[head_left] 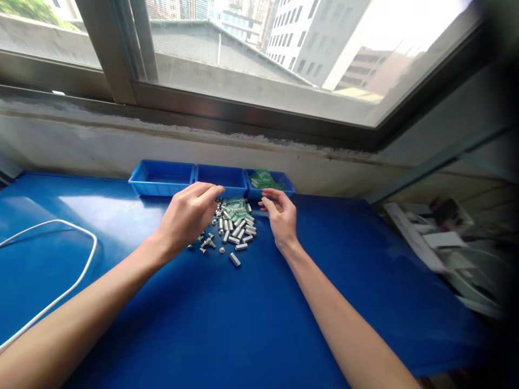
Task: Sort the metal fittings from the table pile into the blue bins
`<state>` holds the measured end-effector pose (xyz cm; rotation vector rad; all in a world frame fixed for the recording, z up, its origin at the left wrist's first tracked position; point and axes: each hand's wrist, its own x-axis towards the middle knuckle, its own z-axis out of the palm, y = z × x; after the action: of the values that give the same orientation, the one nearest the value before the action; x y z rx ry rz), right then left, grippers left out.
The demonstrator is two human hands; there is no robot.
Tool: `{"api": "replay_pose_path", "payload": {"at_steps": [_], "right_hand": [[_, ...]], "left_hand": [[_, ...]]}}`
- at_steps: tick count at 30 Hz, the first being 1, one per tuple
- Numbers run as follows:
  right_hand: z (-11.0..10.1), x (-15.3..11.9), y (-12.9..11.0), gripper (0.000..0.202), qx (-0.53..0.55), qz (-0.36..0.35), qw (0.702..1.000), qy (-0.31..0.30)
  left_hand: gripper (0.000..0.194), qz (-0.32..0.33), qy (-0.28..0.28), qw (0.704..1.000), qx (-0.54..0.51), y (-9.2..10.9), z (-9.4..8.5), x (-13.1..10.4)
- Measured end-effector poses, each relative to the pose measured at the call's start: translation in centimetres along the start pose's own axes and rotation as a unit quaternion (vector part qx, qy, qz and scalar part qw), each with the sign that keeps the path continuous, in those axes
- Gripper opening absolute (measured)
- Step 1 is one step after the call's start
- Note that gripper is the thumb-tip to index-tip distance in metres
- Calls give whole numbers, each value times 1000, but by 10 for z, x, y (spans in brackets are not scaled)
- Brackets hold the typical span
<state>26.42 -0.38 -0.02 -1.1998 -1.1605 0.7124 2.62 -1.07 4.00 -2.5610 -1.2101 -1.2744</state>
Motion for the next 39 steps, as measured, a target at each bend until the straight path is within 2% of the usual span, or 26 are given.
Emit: {"api": "replay_pose_path", "payload": {"at_steps": [3, 5, 8, 11, 13, 16, 18, 20, 23, 26, 28, 31, 35, 37, 39], "right_hand": [[-1, 0, 0, 24, 2, 4, 1000, 6], [-1, -1, -2, 24, 5, 8, 1000, -11], [2, -6, -13, 26, 36, 29, 996, -76], [6, -13, -27, 33, 74, 71, 980, -168], [9, -18, -33, 35, 78, 85, 972, -204], [12, -22, -37, 31, 73, 85, 968, -224], [12, -23, -37, 28, 74, 80, 969, -222], [12, -21, -35, 28, 73, 79, 973, -206], [12, -17, -29, 32, 67, 87, 982, -152], [9, -9, -19, 38, 91, 104, 990, -37], [3, -3, -12, 42, 131, 124, 983, 41], [-9, 9, -2, 44, 198, 142, 965, 101], [-20, 19, 3, 33, 247, 177, 944, 127], [-21, 20, 1, 28, 255, 197, 939, 120], [-20, 17, -2, 27, 234, 208, 946, 82]], "left_hand": [[27, -99, 53, 986, -125, 9, -3, 5], [25, -174, 58, 953, -240, 14, -3, 10], [31, -246, 53, 896, -366, 16, -2, 14], [39, -284, 52, 852, -437, 15, 2, 13], [43, -295, 42, 827, -476, 15, 5, 12], [44, -300, 18, 801, -518, 17, 5, 10], [43, -299, 9, 795, -528, 18, 4, 11], [40, -297, 4, 805, -513, 19, 3, 12], [33, -274, -7, 859, -433, 17, 4, 11], [34, -199, -29, 936, -291, 11, 10, 6], [37, -120, -78, 971, -192, 8, 16, 1], [38, -26, -168, 981, -90, 4, 22, -8], [42, 11, -252, 968, -13, 3, 26, -16], [42, 16, -270, 963, 10, 3, 26, -18], [42, 19, -277, 960, 25, 3, 26, -18]]}}
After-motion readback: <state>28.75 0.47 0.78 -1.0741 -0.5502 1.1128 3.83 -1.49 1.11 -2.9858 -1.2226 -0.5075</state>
